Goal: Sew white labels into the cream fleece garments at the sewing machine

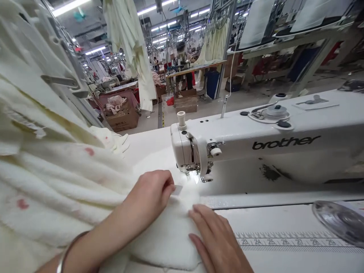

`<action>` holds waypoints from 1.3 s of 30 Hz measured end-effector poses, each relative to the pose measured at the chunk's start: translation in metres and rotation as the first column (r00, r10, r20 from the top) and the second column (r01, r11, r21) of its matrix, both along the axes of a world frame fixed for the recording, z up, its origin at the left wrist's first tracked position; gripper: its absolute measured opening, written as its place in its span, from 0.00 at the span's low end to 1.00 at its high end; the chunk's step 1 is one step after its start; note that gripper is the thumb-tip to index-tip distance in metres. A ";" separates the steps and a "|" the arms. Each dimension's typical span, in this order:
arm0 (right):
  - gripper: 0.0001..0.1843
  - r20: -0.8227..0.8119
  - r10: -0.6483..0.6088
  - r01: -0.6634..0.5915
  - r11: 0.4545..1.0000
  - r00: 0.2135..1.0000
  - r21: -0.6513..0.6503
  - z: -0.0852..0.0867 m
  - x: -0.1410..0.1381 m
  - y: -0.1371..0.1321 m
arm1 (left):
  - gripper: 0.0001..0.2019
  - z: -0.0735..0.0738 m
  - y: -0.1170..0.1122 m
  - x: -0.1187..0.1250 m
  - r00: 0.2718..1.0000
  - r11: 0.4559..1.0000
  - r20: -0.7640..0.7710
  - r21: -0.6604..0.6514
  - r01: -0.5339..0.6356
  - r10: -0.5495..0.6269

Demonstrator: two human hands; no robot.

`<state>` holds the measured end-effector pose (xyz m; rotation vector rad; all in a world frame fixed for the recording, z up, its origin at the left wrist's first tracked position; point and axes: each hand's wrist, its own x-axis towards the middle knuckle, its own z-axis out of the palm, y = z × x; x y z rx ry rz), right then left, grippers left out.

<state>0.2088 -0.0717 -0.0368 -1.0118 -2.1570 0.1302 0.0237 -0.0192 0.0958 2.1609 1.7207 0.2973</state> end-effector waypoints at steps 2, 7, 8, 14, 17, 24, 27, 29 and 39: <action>0.16 0.137 0.005 -0.021 0.994 0.991 0.111 -0.021 0.002 -0.001 | 0.07 -0.025 0.018 0.001 0.989 0.993 -0.099 0.024 0.116 -0.113; 0.09 0.091 0.026 -0.035 0.995 0.996 0.098 -0.028 0.003 0.002 | 0.08 -0.083 0.035 -0.004 0.979 0.986 -0.119 0.018 0.168 -0.164; 0.08 0.046 0.021 -0.023 0.998 0.999 0.053 -0.023 0.001 0.004 | 0.08 -0.088 0.035 -0.006 0.981 0.988 -0.120 0.021 0.154 -0.150; 0.10 -0.059 -0.182 0.173 0.976 0.982 -0.131 -0.007 -0.014 0.010 | 0.06 -0.068 0.024 0.000 0.997 0.995 0.011 0.073 0.069 -0.070; 0.10 -0.028 -0.210 0.202 0.964 0.977 -0.175 -0.013 -0.012 0.008 | 0.06 -0.053 0.018 0.011 0.985 0.998 0.171 -0.050 -0.029 0.037; 0.22 0.112 -0.212 0.222 0.971 0.971 -0.088 -0.020 0.001 0.006 | 0.07 -0.070 0.027 0.026 0.866 0.859 0.349 -0.487 -0.159 0.358; 0.26 0.175 -0.211 0.228 0.970 0.962 -0.084 -0.018 0.000 0.006 | 0.07 -0.077 0.032 0.029 0.861 0.839 0.322 -0.508 -0.192 0.393; 0.26 0.191 -0.217 0.232 0.971 0.957 -0.061 -0.018 -0.002 0.006 | 0.08 -0.079 0.033 0.030 0.869 0.838 0.294 -0.503 -0.212 0.397; 0.26 0.188 -0.221 0.229 0.973 0.957 -0.021 -0.023 -0.002 0.003 | 0.10 -0.077 0.034 0.030 0.894 0.844 0.268 -0.502 -0.190 0.360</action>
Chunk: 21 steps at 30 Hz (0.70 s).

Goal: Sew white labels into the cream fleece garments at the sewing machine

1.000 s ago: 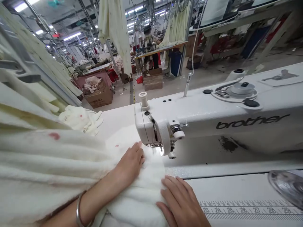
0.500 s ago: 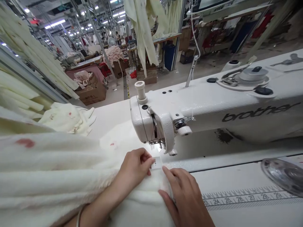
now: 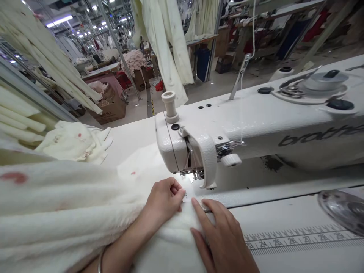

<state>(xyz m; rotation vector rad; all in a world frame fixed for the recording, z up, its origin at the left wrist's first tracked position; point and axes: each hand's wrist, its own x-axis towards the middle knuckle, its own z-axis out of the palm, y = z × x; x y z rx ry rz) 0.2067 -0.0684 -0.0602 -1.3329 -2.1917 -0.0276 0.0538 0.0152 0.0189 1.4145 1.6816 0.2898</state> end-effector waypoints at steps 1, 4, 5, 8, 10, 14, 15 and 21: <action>0.26 0.002 0.000 0.000 1.000 1.000 -0.001 0.001 0.000 0.000 | 0.10 0.000 0.000 0.000 1.000 1.000 0.005 0.002 0.006 -0.006; 0.25 -0.010 -0.006 0.006 1.000 1.000 0.015 0.002 0.000 0.001 | 0.10 0.001 0.000 -0.001 1.000 1.000 0.012 0.009 0.010 -0.010; 0.24 -0.012 -0.009 0.009 1.000 1.000 0.020 0.003 -0.001 0.001 | 0.09 0.002 0.001 -0.001 1.000 1.000 0.010 0.011 0.010 -0.010; 0.24 -0.006 -0.012 0.012 1.000 1.000 0.018 0.004 -0.002 0.002 | 0.09 0.000 0.002 0.000 1.000 1.000 -0.004 0.015 0.016 -0.016; 0.23 -0.016 -0.014 0.014 1.000 1.000 0.021 0.005 -0.003 0.002 | 0.09 -0.003 0.002 0.001 0.999 1.000 -0.021 0.016 0.027 -0.026; 0.23 -0.028 -0.018 0.019 1.000 0.999 0.010 0.006 -0.003 0.001 | 0.06 -0.003 -0.005 -0.003 0.978 0.984 -0.192 0.139 0.111 -0.083; 0.24 -0.025 -0.020 0.020 1.000 0.999 -0.005 0.006 -0.003 0.000 | 0.06 -0.001 -0.010 -0.006 0.957 0.965 -0.268 0.200 0.168 -0.111; 0.26 -0.002 -0.018 0.018 0.999 1.000 -0.050 0.004 -0.002 -0.001 | 0.17 0.006 -0.047 -0.028 0.693 0.557 -0.596 0.440 0.704 -0.406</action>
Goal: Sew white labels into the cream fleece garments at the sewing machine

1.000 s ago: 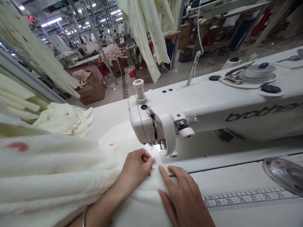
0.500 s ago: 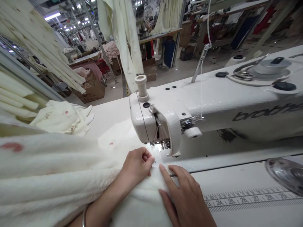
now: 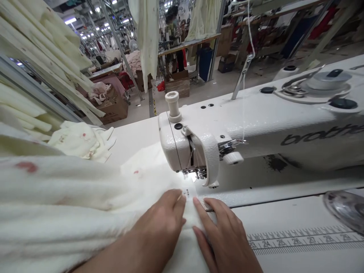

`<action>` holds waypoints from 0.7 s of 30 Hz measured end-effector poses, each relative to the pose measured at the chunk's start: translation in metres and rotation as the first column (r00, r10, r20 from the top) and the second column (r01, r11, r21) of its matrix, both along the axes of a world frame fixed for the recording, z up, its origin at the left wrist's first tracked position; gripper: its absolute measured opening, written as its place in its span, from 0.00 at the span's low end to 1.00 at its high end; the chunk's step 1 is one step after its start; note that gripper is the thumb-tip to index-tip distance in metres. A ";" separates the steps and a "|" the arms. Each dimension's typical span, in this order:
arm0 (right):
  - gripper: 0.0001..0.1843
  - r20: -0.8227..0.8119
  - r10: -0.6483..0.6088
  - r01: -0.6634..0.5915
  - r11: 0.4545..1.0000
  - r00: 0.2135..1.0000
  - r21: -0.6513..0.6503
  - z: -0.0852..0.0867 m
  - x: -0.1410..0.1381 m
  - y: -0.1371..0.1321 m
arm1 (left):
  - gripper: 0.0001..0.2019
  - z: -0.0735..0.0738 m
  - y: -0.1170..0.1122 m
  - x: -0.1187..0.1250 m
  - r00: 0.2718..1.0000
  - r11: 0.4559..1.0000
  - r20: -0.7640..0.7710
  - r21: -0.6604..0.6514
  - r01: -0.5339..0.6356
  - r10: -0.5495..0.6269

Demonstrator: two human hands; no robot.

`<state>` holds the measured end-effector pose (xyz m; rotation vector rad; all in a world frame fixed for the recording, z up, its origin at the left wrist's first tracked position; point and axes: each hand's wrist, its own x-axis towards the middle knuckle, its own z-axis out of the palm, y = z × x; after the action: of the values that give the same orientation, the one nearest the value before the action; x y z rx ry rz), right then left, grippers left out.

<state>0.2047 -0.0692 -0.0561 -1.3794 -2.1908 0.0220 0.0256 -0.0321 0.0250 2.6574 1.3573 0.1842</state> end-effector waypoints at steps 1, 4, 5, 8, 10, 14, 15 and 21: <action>0.26 0.002 0.005 -0.005 1.000 1.000 0.011 -0.001 0.000 0.000 | 0.19 -0.002 -0.003 -0.002 0.996 0.994 -0.028 0.061 0.089 -0.088; 0.26 0.012 0.012 -0.012 0.999 1.000 0.030 -0.002 0.001 0.001 | 0.26 -0.011 -0.004 -0.007 0.960 0.957 -0.104 0.110 0.269 -0.258; 0.26 0.015 0.010 -0.011 0.999 1.000 0.032 -0.003 0.002 0.001 | 0.27 -0.014 -0.003 -0.008 0.955 0.954 -0.119 0.098 0.285 -0.273; 0.26 0.011 0.001 -0.001 1.000 1.000 0.019 -0.003 0.001 0.000 | 0.29 -0.019 0.002 -0.010 0.949 0.956 -0.148 0.047 0.288 -0.279; 0.26 0.006 0.000 0.000 1.000 1.000 0.014 -0.003 0.001 0.000 | 0.29 -0.019 0.004 -0.012 0.949 0.958 -0.149 0.026 0.285 -0.278; 0.27 0.021 0.021 -0.022 0.999 1.000 0.028 -0.005 0.003 0.001 | 0.28 -0.018 0.004 -0.012 0.947 0.960 -0.166 0.000 0.279 -0.275; 0.27 0.025 0.024 -0.024 0.999 0.999 0.027 -0.005 0.003 0.002 | 0.27 -0.018 0.004 -0.012 0.944 0.960 -0.178 0.001 0.282 -0.277; 0.26 0.035 0.018 -0.019 1.000 0.999 0.021 -0.004 0.004 0.002 | 0.26 -0.021 0.004 -0.010 0.923 0.946 -0.249 0.060 0.317 -0.293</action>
<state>0.2085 -0.0675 -0.0601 -1.3576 -2.2263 -0.0184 0.0159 -0.0277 0.0041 3.0102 0.9864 -0.1100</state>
